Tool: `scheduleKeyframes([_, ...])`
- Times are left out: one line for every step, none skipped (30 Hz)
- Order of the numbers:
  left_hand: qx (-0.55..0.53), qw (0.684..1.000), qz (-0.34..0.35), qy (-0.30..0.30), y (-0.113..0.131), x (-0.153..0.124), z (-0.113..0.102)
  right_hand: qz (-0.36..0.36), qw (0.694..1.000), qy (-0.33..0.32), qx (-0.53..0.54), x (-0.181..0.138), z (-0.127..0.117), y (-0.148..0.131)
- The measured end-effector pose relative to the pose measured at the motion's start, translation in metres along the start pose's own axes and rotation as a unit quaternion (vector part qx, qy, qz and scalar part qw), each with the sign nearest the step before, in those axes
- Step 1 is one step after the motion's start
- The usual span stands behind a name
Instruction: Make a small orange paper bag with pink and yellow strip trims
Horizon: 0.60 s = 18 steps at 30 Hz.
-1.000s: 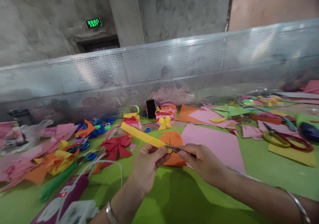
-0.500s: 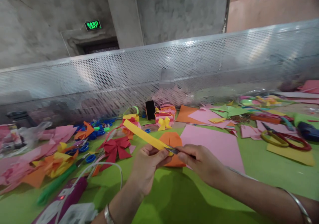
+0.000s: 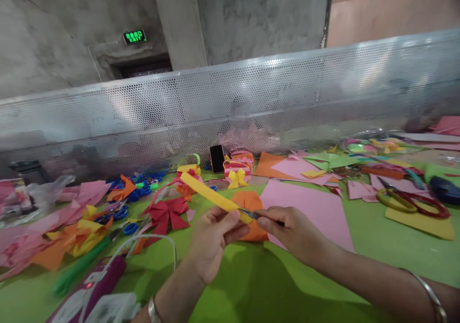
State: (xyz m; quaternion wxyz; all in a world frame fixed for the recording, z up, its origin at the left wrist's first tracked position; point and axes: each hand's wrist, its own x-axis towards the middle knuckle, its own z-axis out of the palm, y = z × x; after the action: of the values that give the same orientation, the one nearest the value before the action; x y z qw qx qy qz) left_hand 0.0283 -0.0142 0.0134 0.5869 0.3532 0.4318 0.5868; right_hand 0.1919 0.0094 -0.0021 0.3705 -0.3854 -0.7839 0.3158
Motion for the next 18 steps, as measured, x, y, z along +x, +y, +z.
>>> scheduleKeyframes([-0.005, 1.0, 0.006, 0.009, 0.0006, 0.0002, -0.0004, 0.003, 1.0, -0.001, 0.0, 0.0001, 0.0002, 0.0007])
scheduleKeyframes([-0.008, 1.0, 0.013, 0.019, 0.001, 0.0005, -0.001, 0.004, 1.0, -0.002, 0.001, 0.0001, 0.0005, 0.0014])
scheduleKeyframes([-0.009, 0.999, 0.021, 0.027, 0.0012, 0.0009, -0.0017, 0.004, 1.0, -0.002, 0.001, 0.0, 0.0009, 0.0019])
scheduleKeyframes([-0.008, 0.999, 0.027, 0.033, 0.0011, 0.0014, -0.0024, 0.004, 1.0, -0.001, 0.002, -0.0001, 0.0013, 0.0023])
scheduleKeyframes([-0.006, 0.999, 0.03, 0.036, 0.0009, 0.0019, -0.0031, 0.004, 1.0, 0.0, 0.003, -0.0003, 0.0017, 0.0026])
scheduleKeyframes([-0.004, 0.999, 0.03, 0.037, 0.0005, 0.0024, -0.0036, 0.004, 1.0, 0.0, 0.005, -0.0004, 0.0021, 0.0027])
scheduleKeyframes([-0.001, 0.999, 0.028, 0.037, 0.0, 0.0027, -0.004, 0.005, 1.0, 0.0, 0.007, -0.0005, 0.0024, 0.0027])
scheduleKeyframes([0.002, 0.999, 0.025, 0.034, -0.0005, 0.0028, -0.0042, 0.006, 1.0, -0.001, 0.01, -0.0006, 0.0027, 0.0025])
scheduleKeyframes([0.006, 0.999, 0.024, 0.028, -0.001, 0.0029, -0.0042, 0.005, 1.0, -0.003, 0.014, -0.0007, 0.003, 0.0023])
scheduleKeyframes([0.01, 0.999, 0.025, 0.019, -0.0015, 0.0027, -0.0042, 0.004, 1.0, -0.004, 0.018, -0.0007, 0.0033, 0.0021])
scheduleKeyframes([0.013, 1.0, 0.025, 0.01, -0.0019, 0.0025, -0.0041, 0.002, 1.0, -0.004, 0.021, -0.0007, 0.0035, 0.0019])
scheduleKeyframes([0.015, 1.0, 0.025, 0.003, -0.0022, 0.0023, -0.0041, 0.0, 1.0, -0.004, 0.024, -0.0008, 0.0038, 0.0018])
scheduleKeyframes([0.016, 1.0, 0.025, -0.002, -0.0024, 0.0021, -0.0041, -0.001, 1.0, -0.002, 0.027, -0.0008, 0.0039, 0.0017])
scheduleKeyframes([0.017, 1.0, 0.026, -0.004, -0.0025, 0.002, -0.0041, -0.001, 1.0, -0.002, 0.03, -0.0008, 0.004, 0.0017])
scheduleKeyframes([0.018, 1.0, 0.025, -0.005, -0.0026, 0.002, -0.0043, 0.0, 0.999, -0.001, 0.033, -0.0007, 0.0039, 0.0017])
scheduleKeyframes([0.018, 1.0, 0.025, -0.006, -0.0026, 0.002, -0.0045, 0.001, 0.999, -0.003, 0.036, -0.0007, 0.0036, 0.0017])
scheduleKeyframes([0.019, 0.999, 0.025, -0.009, -0.0026, 0.0022, -0.0047, 0.001, 0.999, -0.006, 0.038, -0.0007, 0.0032, 0.0017])
scheduleKeyframes([0.02, 0.999, 0.026, -0.012, -0.0026, 0.0024, -0.0049, 0.001, 0.999, -0.009, 0.039, -0.0007, 0.0027, 0.0017])
